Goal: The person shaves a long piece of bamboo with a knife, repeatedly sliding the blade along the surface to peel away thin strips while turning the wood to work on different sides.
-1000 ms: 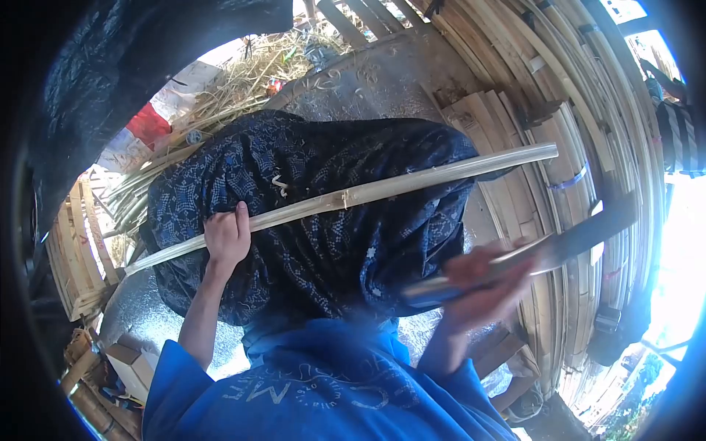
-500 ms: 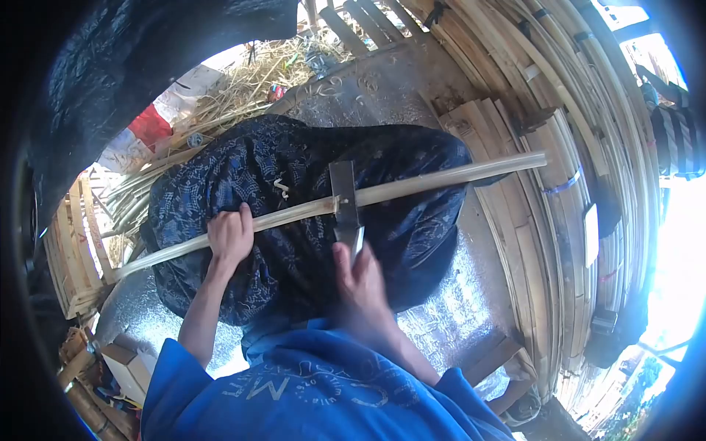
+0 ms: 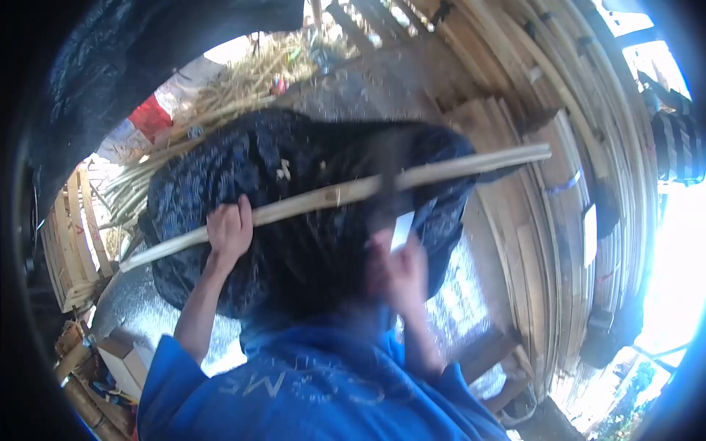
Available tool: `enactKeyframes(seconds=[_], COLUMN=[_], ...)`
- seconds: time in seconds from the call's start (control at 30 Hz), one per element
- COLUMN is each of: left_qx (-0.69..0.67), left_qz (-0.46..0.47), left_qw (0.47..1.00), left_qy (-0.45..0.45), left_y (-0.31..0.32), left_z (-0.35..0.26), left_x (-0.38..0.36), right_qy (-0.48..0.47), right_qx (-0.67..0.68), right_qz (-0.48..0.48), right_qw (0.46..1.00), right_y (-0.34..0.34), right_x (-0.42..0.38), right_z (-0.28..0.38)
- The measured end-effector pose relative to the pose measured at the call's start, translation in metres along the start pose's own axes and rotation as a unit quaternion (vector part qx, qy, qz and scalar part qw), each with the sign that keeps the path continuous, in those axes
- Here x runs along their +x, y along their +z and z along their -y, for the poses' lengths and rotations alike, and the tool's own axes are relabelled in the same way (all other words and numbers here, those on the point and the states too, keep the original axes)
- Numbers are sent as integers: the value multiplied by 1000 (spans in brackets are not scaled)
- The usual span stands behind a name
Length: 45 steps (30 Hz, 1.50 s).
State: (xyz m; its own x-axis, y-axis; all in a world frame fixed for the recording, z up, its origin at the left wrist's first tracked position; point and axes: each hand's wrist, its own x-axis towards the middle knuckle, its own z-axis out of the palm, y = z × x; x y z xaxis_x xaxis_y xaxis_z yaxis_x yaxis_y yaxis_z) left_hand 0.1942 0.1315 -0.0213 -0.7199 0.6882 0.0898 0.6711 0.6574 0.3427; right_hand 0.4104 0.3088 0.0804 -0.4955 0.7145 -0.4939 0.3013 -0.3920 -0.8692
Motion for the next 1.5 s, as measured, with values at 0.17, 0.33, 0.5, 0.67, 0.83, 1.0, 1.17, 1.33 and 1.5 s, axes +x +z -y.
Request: enactKeyframes(seconds=[0.17, 0.33, 0.5, 0.67, 0.83, 1.0, 1.17, 1.33, 1.5], left_qx=[-11, -5, 9, -9, 3, -6, 4, -12, -7], left_qz=[-24, -33, -27, -41, -42, -3, -45, -21, -39], left_qw=[1000, 999, 1000, 999, 999, 1000, 999, 999, 999], left_qy=[-4, 4, 8, 6, 6, -29, -2, -23, -9], left_y=[3, 0, 2, 7, 8, 9, 4, 7, 3], left_z=[-6, -1, -6, 2, -1, 0, -5, -6, -3], left_x=[19, 17, 11, 13, 17, 18, 15, 19, 22], right_qy=[-304, 56, -148, -186, -142, -95, 1, -324, -73], right_qx=[77, -59, 104, -162, 85, -24, 107, 31, -110], right_qz=[-182, 61, -133, 8, -44, 6, -48, -154, 16], right_qw=[932, 995, 974, 969, 985, 995, 993, 933, 991], right_y=[-48, 22, -47, 44, -22, 19, -21, -19, 13], right_x=[16, 7, -7, 9, -11, 3, -1, 14, 2], right_z=[-17, -30, 14, -51, 10, -19, -16, -20, -5])
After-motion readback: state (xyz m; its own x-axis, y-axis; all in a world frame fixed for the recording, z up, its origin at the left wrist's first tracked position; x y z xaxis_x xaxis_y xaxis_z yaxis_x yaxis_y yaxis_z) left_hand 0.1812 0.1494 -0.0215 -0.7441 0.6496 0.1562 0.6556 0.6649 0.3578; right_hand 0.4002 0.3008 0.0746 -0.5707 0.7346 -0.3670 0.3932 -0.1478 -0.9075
